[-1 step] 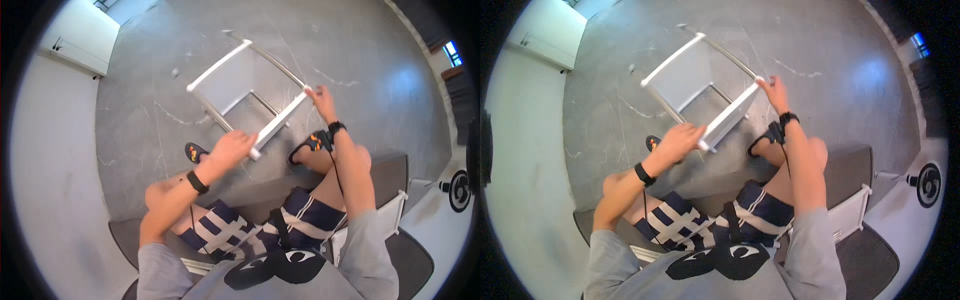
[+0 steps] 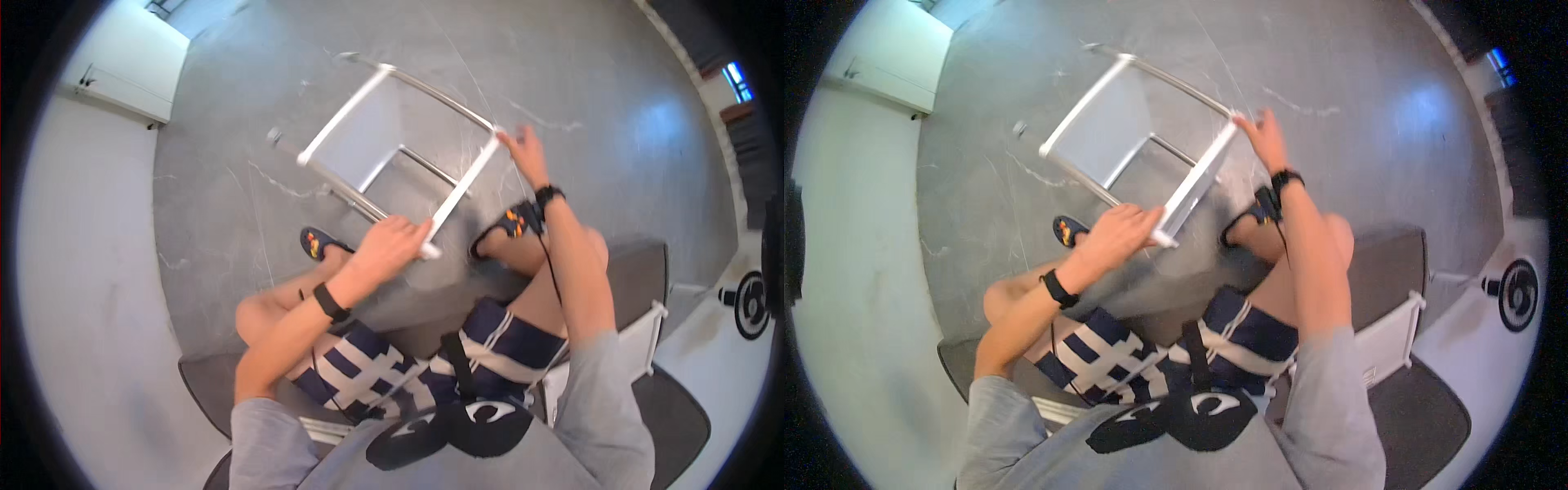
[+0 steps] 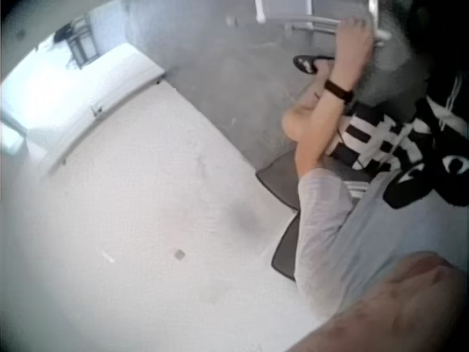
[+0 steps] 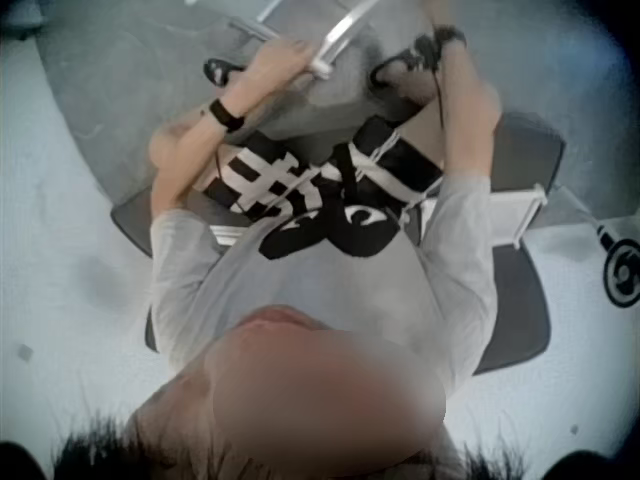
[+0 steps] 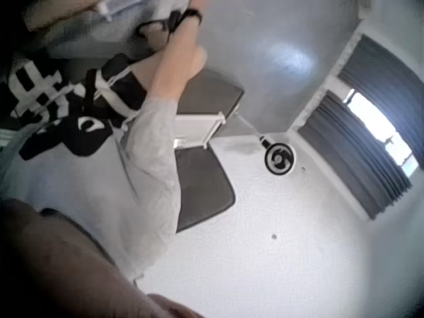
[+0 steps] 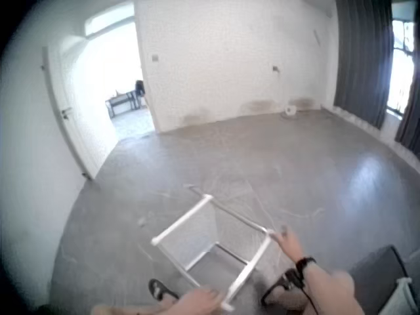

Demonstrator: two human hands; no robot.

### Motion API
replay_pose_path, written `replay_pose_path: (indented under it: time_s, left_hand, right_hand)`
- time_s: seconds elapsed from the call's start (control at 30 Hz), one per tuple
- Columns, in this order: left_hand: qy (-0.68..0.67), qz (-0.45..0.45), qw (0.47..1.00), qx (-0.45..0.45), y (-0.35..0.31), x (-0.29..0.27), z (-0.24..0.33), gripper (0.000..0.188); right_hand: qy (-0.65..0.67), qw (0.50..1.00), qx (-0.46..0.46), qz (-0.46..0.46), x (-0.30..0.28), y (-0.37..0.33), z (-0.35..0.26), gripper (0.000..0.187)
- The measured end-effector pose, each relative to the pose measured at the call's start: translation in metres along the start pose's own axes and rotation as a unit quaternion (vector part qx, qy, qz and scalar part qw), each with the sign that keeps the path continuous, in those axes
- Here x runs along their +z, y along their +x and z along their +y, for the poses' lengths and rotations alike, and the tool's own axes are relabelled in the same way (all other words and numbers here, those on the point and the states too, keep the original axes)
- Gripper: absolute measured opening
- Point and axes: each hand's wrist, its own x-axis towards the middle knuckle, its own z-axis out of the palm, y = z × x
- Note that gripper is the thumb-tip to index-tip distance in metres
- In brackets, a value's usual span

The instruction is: Assembling a white plastic three-tier rolling trolley cart.

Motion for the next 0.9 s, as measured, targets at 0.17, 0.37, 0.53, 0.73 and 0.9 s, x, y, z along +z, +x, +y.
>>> replay_pose_path:
  time_s: [0.17, 0.37, 0.53, 0.73, 0.9]
  left_hand:
    - [-0.093, 0.025, 0.993, -0.064, 0.029, 0.05, 0.053, 0.036]
    - [-0.024, 0.097, 0.993, -0.066, 0.065, 0.073, 0.042, 0.04]
    - [-0.028, 0.131, 0.99, -0.049, 0.099, 0.08, 0.051, 0.04]
    - [-0.089, -0.052, 0.99, -0.093, 0.087, 0.075, 0.025, 0.047]
    - [-0.092, 0.084, 0.984, -0.131, 0.111, 0.082, 0.018, 0.044]
  right_hand:
    - [-0.151, 0.986, -0.051, -0.039, -0.004, 0.01, -0.051, 0.081]
    - [-0.161, 0.972, -0.012, -0.17, -0.005, -0.115, -0.052, 0.068]
    - [-0.131, 0.987, 0.072, -0.065, 0.013, -0.14, -0.045, 0.051]
    - [-0.201, 0.98, 0.0, 0.0, 0.032, -0.143, -0.051, 0.034]
    - [-0.232, 0.971, -0.036, -0.049, 0.027, -0.096, -0.064, 0.033]
